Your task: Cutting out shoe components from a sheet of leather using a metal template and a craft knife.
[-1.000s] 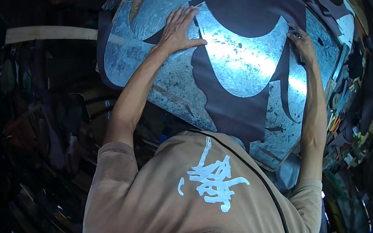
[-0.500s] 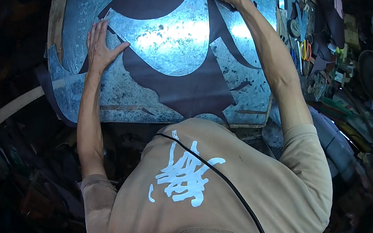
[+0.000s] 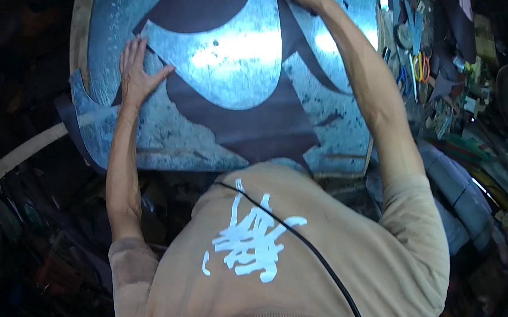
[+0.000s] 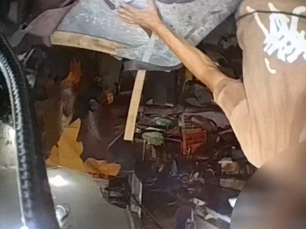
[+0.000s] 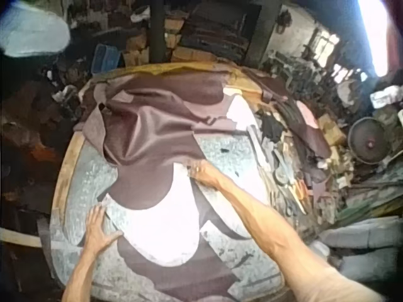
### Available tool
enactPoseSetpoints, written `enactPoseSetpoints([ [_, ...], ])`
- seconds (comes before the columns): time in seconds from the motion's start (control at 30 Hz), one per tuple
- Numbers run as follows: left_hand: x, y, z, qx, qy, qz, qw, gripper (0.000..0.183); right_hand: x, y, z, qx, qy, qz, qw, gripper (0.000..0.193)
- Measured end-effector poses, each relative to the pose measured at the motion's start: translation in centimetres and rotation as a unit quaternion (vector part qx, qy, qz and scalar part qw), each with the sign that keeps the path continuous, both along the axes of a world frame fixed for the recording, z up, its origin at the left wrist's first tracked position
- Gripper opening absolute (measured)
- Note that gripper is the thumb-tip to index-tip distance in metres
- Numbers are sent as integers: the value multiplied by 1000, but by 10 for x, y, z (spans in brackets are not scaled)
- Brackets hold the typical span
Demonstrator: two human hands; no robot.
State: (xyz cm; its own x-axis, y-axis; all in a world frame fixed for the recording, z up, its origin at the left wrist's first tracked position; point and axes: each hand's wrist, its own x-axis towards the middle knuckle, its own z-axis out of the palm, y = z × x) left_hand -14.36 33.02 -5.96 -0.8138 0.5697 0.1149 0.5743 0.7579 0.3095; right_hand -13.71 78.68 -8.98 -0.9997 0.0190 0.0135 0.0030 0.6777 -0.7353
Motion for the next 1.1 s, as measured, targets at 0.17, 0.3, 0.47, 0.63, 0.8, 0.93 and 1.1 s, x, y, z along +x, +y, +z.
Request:
enactPoseSetpoints([
  [0.17,3,1,-1,-16,-18,3,1000,97,12,-13,27,33,-73,-47,996,40],
  [0.3,6,2,6,-22,-23,-1,1000,92,14,-16,35,12,-76,-54,996,41],
  [0.47,4,5,9,-34,-39,6,999,93,12,-16,48,22,-159,-65,985,45],
  [0.63,1,6,9,-44,-37,2,998,93,8,-13,47,35,-146,-40,988,45],
  [0.8,0,6,8,-32,-28,1,999,93,5,-11,42,27,-161,-50,985,45],
  [0.93,0,2,9,-29,-27,1,999,92,4,-18,45,53,-146,-61,986,46],
  [1.1,5,0,12,-44,-17,-4,999,90,12,-16,41,46,-93,-30,994,44],
])
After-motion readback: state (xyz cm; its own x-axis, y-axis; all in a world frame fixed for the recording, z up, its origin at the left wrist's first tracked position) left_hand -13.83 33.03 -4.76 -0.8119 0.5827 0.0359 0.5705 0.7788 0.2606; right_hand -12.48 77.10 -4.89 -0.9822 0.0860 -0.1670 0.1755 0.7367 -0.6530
